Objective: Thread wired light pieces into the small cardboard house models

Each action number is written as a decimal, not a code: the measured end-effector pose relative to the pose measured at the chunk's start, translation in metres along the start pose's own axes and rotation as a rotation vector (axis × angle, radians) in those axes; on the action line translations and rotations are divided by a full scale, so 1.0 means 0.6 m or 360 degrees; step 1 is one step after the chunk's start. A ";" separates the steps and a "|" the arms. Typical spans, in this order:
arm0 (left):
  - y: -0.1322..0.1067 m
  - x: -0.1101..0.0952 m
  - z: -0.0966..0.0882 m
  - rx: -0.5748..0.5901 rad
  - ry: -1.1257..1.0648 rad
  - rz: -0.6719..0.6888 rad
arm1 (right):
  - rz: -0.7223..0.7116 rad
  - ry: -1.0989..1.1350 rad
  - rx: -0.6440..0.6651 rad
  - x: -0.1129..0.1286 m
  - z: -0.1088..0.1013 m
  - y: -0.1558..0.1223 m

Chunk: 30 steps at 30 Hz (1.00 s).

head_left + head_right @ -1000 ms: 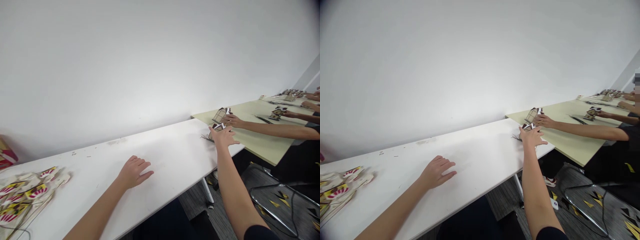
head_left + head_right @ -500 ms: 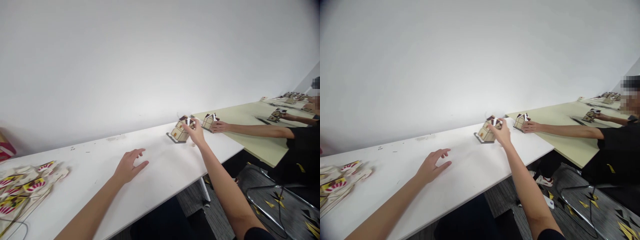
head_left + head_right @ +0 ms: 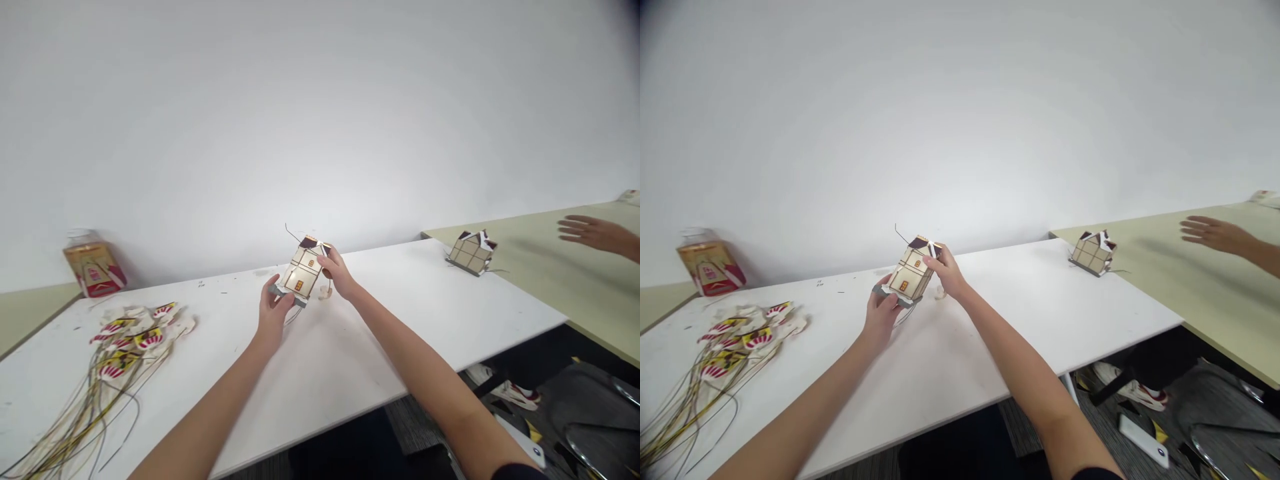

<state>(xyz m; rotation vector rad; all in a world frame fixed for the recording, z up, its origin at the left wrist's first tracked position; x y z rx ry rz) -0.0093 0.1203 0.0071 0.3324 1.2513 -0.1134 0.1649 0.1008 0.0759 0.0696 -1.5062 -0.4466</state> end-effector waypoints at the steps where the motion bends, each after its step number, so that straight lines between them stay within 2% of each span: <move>1: -0.002 -0.005 -0.008 -0.0092 0.0030 -0.0003 | 0.0010 -0.0046 -0.0013 -0.007 -0.007 -0.002; 4: -0.006 -0.028 -0.022 -0.0235 0.0255 0.0066 | 0.0005 -0.0265 -0.0142 -0.013 -0.052 -0.009; 7: -0.007 -0.052 -0.021 -0.0233 0.0589 0.0220 | -0.0085 -0.0566 -0.0387 0.008 -0.111 -0.019; 10: -0.008 -0.060 -0.013 -0.0174 0.0857 0.0293 | -0.0211 -0.0791 -0.0544 0.037 -0.146 -0.028; 13: -0.009 -0.059 -0.001 -0.0074 0.1053 0.0325 | -0.0286 -0.0788 -0.0528 0.048 -0.149 -0.030; 18: -0.011 -0.050 0.019 0.0101 0.1253 0.0423 | -0.0304 -0.0656 -0.0417 0.042 -0.133 -0.027; 26: -0.012 -0.030 0.037 0.0382 0.1481 0.0534 | -0.0201 -0.0449 -0.0305 0.026 -0.121 -0.020; 30: -0.019 -0.041 0.047 0.0442 0.1708 0.0553 | -0.0114 -0.0220 -0.0248 0.026 -0.132 -0.016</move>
Point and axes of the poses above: each hand's wrist, its own y-axis towards the middle knuckle, its own z-axis out of the palm, x = y × z, the point moved 10 cm from there along y, towards the middle knuckle, and after that the axes turned 2 degrees about z, right-handed, at the moved point
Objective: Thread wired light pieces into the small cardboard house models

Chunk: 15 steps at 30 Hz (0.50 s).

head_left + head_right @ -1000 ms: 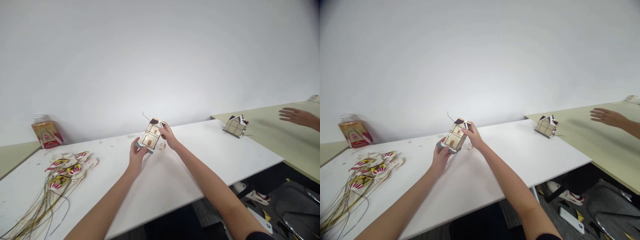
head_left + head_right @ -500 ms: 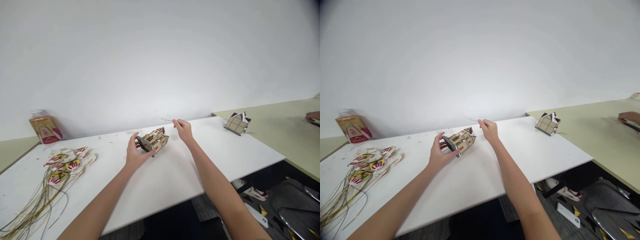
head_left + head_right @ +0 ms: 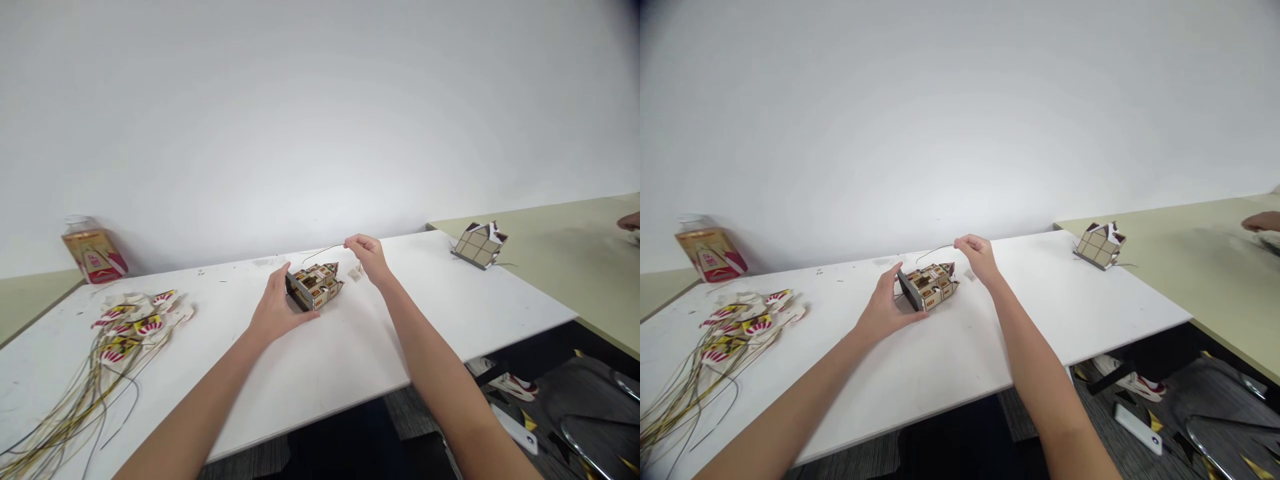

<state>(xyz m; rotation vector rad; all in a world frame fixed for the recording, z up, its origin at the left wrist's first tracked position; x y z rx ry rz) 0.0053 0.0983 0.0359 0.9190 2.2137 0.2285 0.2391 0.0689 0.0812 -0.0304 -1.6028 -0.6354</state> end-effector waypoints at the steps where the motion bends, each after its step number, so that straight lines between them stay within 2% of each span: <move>1: -0.001 -0.006 -0.006 -0.0015 0.0078 0.0013 | 0.0023 0.0046 0.0014 -0.001 -0.003 0.001; 4: -0.002 -0.028 -0.035 -0.0178 0.0278 0.0091 | 0.0089 0.0138 0.0073 -0.004 -0.009 0.004; 8: -0.009 -0.055 -0.068 -0.0452 0.0333 0.0302 | 0.0214 0.0256 0.0166 -0.014 -0.009 0.004; 15: -0.004 -0.046 -0.050 -0.0361 0.0346 0.0282 | 0.0331 0.0242 0.0127 -0.035 -0.016 0.007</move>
Point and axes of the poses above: each hand's wrist, its own y-axis towards the middle knuckle, its own z-axis out of the palm, x = y × z, the point moved 10 cm from there along y, towards the middle knuckle, and after that the axes turned 2 degrees about z, right-handed, at the moved point
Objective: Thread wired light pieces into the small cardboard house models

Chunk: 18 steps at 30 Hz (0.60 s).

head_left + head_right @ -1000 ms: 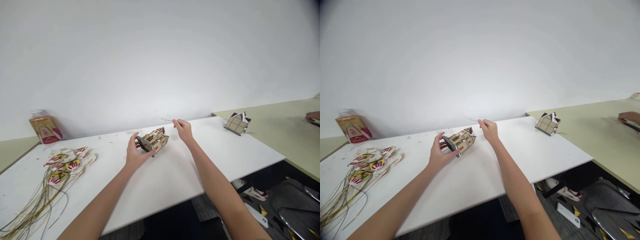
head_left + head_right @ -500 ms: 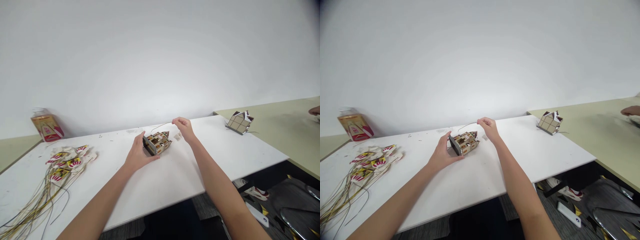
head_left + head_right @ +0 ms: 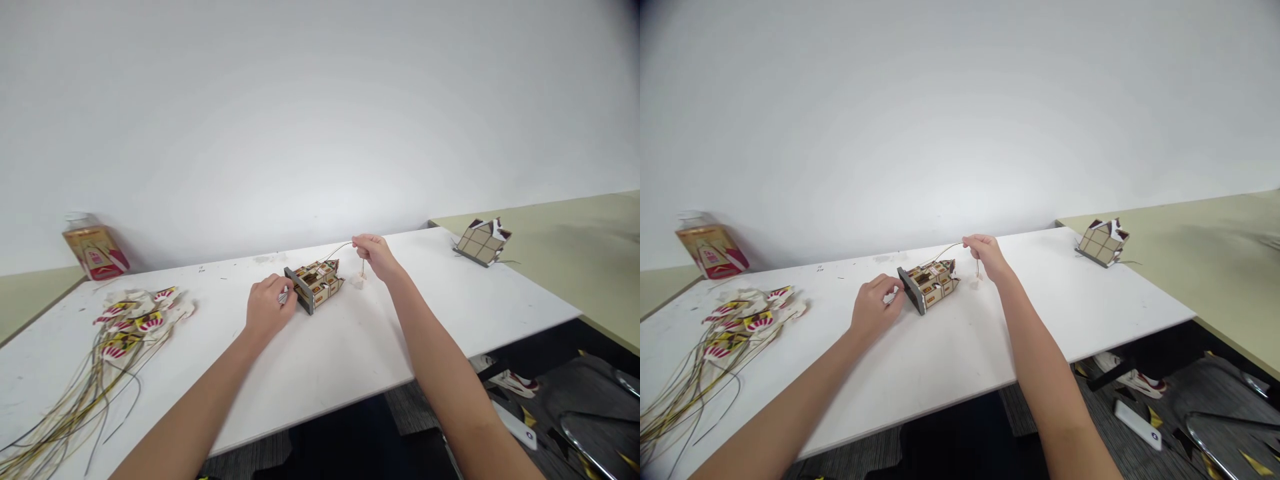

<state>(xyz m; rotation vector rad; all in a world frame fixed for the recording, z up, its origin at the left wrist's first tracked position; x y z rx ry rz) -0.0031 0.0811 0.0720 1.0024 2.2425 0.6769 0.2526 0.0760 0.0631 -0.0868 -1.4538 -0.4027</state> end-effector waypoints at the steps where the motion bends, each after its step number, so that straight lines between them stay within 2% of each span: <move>1: 0.000 0.001 0.003 0.0008 0.0009 -0.0013 | -0.0005 -0.0013 -0.0033 -0.002 -0.004 0.002; 4: -0.001 0.004 0.007 0.0012 0.0017 -0.0041 | -0.0030 -0.0065 -0.0099 -0.007 -0.013 0.006; 6: -0.002 0.005 0.007 0.0001 0.0027 -0.0044 | -0.0029 -0.0106 -0.0073 -0.009 -0.013 0.007; 14: 0.000 0.007 0.008 0.0022 0.0036 -0.0073 | 0.0066 -0.0255 0.0329 -0.012 0.005 -0.006; 18: -0.002 0.006 0.010 0.0038 0.0050 -0.0078 | 0.0164 -0.0328 0.0462 -0.018 0.009 -0.014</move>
Point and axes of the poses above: each hand's wrist, its own y-axis towards the middle knuckle, its own z-axis out of the palm, x = y × z, the point moved 10 cm from there along y, towards the middle knuckle, and after that the axes turned 2 degrees about z, right-handed, at the moved point
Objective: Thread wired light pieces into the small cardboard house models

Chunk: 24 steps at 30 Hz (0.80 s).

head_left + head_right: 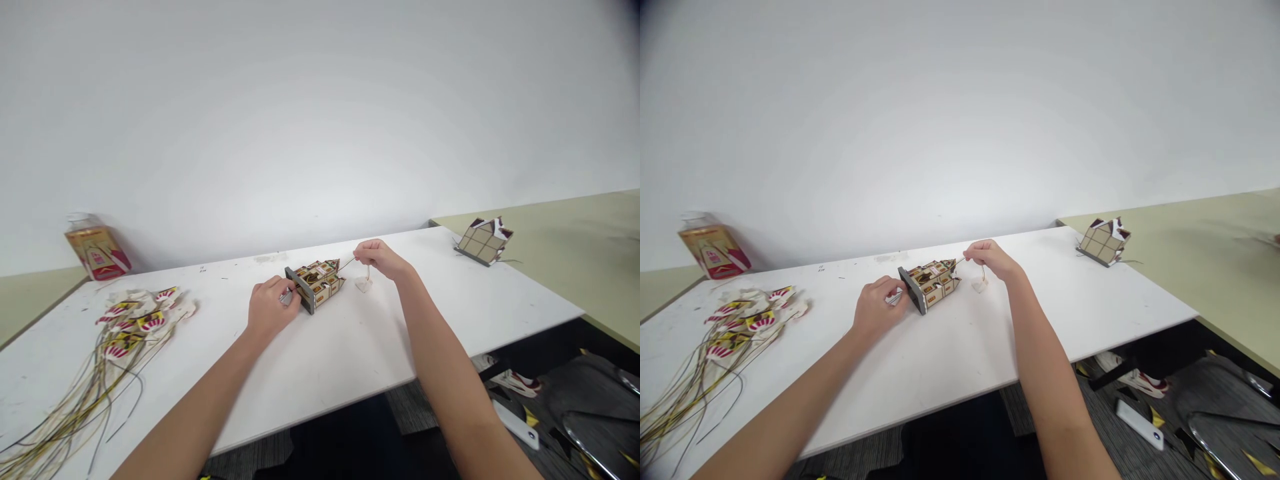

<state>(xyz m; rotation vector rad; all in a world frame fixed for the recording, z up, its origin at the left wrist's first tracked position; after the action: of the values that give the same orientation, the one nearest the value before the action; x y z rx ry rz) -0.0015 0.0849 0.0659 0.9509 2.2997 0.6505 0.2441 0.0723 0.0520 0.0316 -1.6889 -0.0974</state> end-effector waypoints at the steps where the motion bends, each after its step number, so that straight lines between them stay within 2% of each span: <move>1: -0.001 0.000 0.001 0.0006 0.0005 0.0000 | 0.0021 -0.0011 0.0022 -0.001 0.001 -0.001; 5: -0.003 0.000 0.005 0.0016 0.0020 -0.0001 | 0.0036 -0.0009 0.0022 -0.003 -0.005 -0.003; 10: -0.002 0.001 0.006 0.0023 0.0020 -0.0016 | 0.0047 -0.0081 -0.0187 -0.006 -0.031 -0.002; 13: -0.003 0.002 0.008 0.0026 0.0024 -0.0012 | 0.0096 -0.0124 -0.0268 -0.007 -0.032 -0.003; 16: -0.004 0.003 0.009 0.0014 0.0032 -0.0008 | 0.0117 -0.0140 -0.0252 -0.004 -0.009 -0.001; 19: -0.004 0.006 0.011 0.0037 0.0052 -0.0029 | 0.0140 -0.0170 -0.0174 -0.008 0.029 0.006; 24: -0.004 0.009 0.028 0.0232 0.0113 -0.0089 | 0.0085 -0.0125 0.0052 -0.022 0.095 0.018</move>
<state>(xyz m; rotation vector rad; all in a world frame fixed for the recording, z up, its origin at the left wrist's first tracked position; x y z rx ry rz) 0.0051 0.0911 0.0503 0.9391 2.4546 0.5063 0.1895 0.0869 0.0330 0.0070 -1.7687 -0.0311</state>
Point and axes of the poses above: each hand's wrist, its own y-axis towards the middle knuckle, its own z-axis out of the palm, x = y × z, the point moved 10 cm from there along y, towards the middle knuckle, and after that the axes turned 2 degrees about z, right-handed, at the moved point
